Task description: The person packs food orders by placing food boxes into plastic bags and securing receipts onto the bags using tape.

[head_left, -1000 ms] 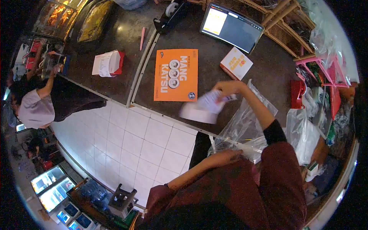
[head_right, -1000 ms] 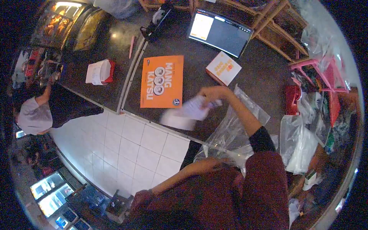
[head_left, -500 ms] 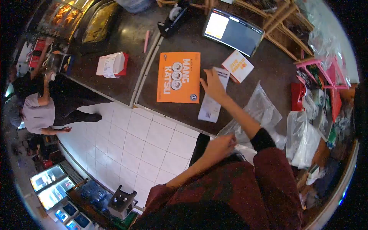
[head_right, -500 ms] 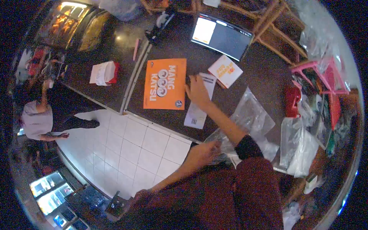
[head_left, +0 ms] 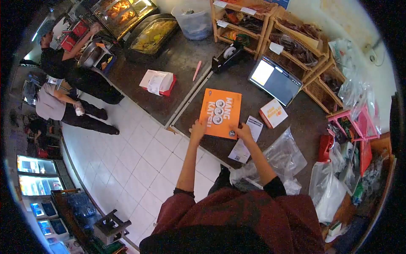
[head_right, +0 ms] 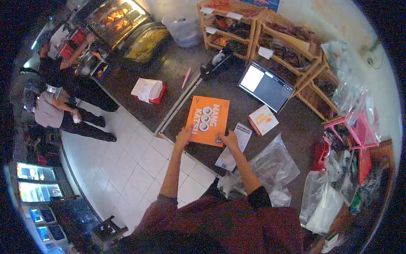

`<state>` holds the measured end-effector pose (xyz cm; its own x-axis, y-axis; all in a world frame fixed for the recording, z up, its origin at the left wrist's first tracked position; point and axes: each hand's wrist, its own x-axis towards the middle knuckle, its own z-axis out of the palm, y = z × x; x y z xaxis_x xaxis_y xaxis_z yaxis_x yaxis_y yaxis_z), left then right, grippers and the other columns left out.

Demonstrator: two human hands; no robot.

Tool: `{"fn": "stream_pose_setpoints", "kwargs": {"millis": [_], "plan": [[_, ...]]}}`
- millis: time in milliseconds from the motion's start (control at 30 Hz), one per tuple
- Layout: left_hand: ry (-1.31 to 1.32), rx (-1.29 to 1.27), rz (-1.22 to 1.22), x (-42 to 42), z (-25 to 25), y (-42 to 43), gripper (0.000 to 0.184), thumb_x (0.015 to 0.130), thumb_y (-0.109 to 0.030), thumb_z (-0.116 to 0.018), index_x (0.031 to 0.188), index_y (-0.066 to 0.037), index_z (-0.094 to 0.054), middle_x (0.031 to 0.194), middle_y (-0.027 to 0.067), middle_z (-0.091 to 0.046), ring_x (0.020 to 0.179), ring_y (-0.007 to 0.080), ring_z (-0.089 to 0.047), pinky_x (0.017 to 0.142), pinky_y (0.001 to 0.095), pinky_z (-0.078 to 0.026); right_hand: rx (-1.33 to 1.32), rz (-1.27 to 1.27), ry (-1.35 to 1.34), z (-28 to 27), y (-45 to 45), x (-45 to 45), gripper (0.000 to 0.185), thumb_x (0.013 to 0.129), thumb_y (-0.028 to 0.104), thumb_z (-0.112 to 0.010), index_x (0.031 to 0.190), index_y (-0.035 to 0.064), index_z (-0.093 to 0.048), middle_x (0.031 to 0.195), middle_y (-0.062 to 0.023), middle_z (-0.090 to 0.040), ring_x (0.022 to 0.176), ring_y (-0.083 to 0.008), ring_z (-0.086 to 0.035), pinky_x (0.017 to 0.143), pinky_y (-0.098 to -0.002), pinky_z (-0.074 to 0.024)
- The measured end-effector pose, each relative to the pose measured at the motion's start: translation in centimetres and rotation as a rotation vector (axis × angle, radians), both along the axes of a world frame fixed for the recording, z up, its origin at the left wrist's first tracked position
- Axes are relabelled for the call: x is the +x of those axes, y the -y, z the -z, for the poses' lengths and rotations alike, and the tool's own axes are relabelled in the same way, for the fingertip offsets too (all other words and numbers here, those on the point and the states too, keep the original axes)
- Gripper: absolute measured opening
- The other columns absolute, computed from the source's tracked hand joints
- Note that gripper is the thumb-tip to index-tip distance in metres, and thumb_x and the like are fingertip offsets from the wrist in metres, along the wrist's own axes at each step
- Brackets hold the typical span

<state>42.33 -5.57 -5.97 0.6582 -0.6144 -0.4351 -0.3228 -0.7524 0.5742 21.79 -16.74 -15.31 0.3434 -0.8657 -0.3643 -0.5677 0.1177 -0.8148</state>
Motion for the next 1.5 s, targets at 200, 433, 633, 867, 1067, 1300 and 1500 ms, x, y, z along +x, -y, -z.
{"fn": "stream_pose_setpoints", "kwargs": {"millis": [200,433,633,867,1067,1300,1500], "plan": [[-0.926,-0.518,-0.203,-2.3,-5.1,-0.8,0.058,0.083,-0.05,-0.046,0.119,-0.005,-0.043,0.112,0.0095,-0.054,0.101,0.0251,-0.053,0.081,0.0356,-0.044,0.539,0.151,0.89,-12.0,1.5,-1.8,0.037,0.079,0.036,-0.061,0.101,0.0071,-0.053,0.091,-0.002,-0.056,0.081,-0.0113,-0.054,0.073,-0.0276,-0.0439],[-0.811,-0.734,-0.248,-13.2,-10.4,0.8,0.036,0.084,-0.041,-0.052,0.094,-0.006,-0.049,0.082,-0.0003,-0.05,0.071,0.009,-0.048,0.064,0.0231,-0.04,0.528,0.409,1.265,-18.2,-1.7,-3.5,0.039,0.08,0.036,-0.06,0.107,0.0116,-0.047,0.1,-0.0014,-0.051,0.097,-0.0139,-0.046,0.087,-0.0344,-0.0384],[0.026,-0.668,0.683,-19.2,-13.1,-4.6,0.058,0.081,-0.029,-0.06,0.125,-0.002,-0.032,0.106,0.0091,-0.051,0.098,0.0184,-0.048,0.087,0.0295,-0.036,0.262,0.503,1.346,-25.1,0.2,-13.1,0.046,0.081,0.022,-0.057,0.118,0.0011,-0.039,0.112,-0.0124,-0.05,0.1,-0.0228,-0.053,0.084,-0.0354,-0.0458],[-0.356,-0.127,0.665,-22.9,-7.6,-7.7,0.055,0.076,-0.03,-0.064,0.116,0.002,-0.045,0.107,0.0166,-0.054,0.097,0.0223,-0.053,0.084,0.0317,-0.041,-0.001,0.655,1.134,-32.1,-0.5,-30.1,0.049,0.082,0.033,-0.05,0.117,-0.0006,-0.042,0.111,-0.0146,-0.053,0.098,-0.0252,-0.056,0.084,-0.0366,-0.0464],[-0.795,-0.353,0.139,-27.3,-3.8,-7.6,0.046,0.082,-0.032,-0.056,0.113,0.001,-0.05,0.101,0.0118,-0.056,0.089,0.0182,-0.053,0.075,0.0296,-0.042,0.543,0.395,1.022,-28.4,-4.7,-35.5,0.049,0.085,0.035,-0.048,0.118,0.0002,-0.044,0.11,-0.0124,-0.054,0.102,-0.0219,-0.052,0.086,-0.0328,-0.0425],[-0.795,-0.411,0.048,-27.4,-5.4,-11.6,0.044,0.086,-0.035,-0.049,0.115,-0.002,-0.049,0.093,0.0055,-0.055,0.078,0.014,-0.051,0.065,0.0263,-0.041,1.402,0.037,0.714,-17.4,-14.9,-30.2,0.044,0.078,0.03,-0.059,0.11,0.0023,-0.05,0.104,-0.0116,-0.057,0.088,-0.0204,-0.059,0.078,-0.0336,-0.0481],[-0.69,-0.4,0.074,-28.4,-5.4,-14.4,0.044,0.089,-0.038,-0.043,0.118,-0.005,-0.048,0.083,-0.0007,-0.052,0.067,0.0094,-0.048,0.055,0.0227,-0.038,0.859,0.156,0.652,-14.8,-9.3,-37.2,0.042,0.081,0.03,-0.056,0.112,0.0031,-0.049,0.106,-0.0109,-0.057,0.088,-0.0188,-0.059,0.077,-0.032,-0.0499]]}}
